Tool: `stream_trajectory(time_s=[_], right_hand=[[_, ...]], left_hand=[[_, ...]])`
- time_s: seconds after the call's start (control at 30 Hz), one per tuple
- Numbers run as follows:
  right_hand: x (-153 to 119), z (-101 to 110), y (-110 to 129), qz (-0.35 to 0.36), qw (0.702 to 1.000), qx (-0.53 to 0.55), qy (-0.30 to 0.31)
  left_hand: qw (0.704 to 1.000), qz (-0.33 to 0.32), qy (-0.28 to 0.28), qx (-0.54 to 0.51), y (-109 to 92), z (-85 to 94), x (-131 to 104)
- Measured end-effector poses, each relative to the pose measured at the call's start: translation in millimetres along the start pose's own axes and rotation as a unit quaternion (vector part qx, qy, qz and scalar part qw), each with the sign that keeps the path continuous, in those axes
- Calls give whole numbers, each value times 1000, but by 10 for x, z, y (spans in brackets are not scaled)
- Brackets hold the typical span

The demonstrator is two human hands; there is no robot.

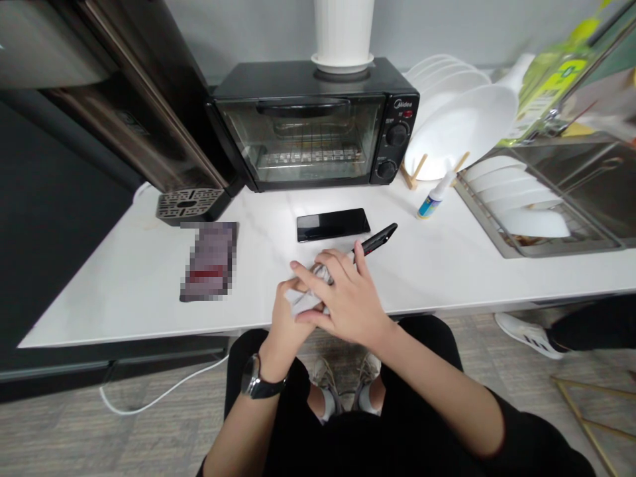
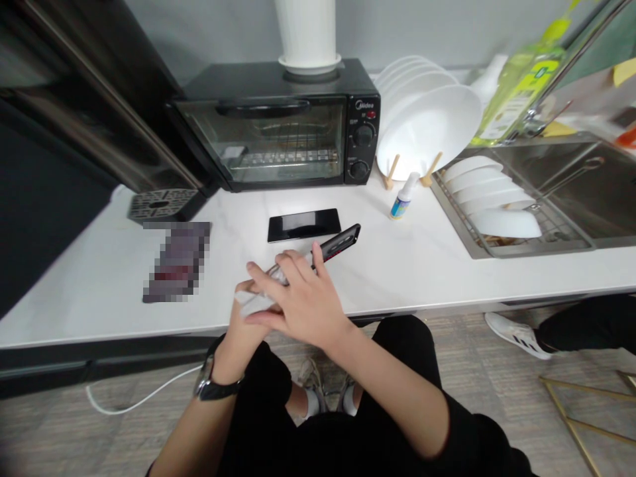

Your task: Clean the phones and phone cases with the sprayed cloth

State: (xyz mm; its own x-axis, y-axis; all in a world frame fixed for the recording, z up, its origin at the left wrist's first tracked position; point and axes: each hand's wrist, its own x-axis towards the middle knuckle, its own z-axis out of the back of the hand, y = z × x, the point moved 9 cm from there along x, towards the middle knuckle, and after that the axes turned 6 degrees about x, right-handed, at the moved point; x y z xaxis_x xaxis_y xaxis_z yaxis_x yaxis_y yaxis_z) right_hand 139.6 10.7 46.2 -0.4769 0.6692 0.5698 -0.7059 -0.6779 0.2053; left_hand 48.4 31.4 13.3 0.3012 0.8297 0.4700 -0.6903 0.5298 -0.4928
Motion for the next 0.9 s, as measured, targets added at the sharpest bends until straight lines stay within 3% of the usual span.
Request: stream_trajectory(time_s=[0.07,0.2,0.27,0.37,0.5,0.6,0.73,0.8,0.9], right_hand=[[-22,26,-130,-6,1000,-21,1],[-45,294,-800,-114,991,-48,-43],[-22,392,-911,-150,984,-40,-84],[77,324,-604,-127,985,1,-116],[166,118,-99,-13,997,19,-78],[114,194,-325,-1,998,-14,-64],[36,385,-939,-135,987,-47,-74],[40,360,-895,-162,983,-25,-87],[127,114,-346,-91,992,52,-67]], left_hand=[[1000,-2,1,-8,-23,29,14],[997,39,18,57,-54,48,82],[996,49,21,72,-66,42,101],[996,31,13,88,-84,43,97],[991,16,2,130,-57,79,64],[994,31,20,107,-51,64,59],[995,46,25,85,-88,47,75],[995,40,21,90,-85,38,78],[995,24,16,93,-8,18,65]])
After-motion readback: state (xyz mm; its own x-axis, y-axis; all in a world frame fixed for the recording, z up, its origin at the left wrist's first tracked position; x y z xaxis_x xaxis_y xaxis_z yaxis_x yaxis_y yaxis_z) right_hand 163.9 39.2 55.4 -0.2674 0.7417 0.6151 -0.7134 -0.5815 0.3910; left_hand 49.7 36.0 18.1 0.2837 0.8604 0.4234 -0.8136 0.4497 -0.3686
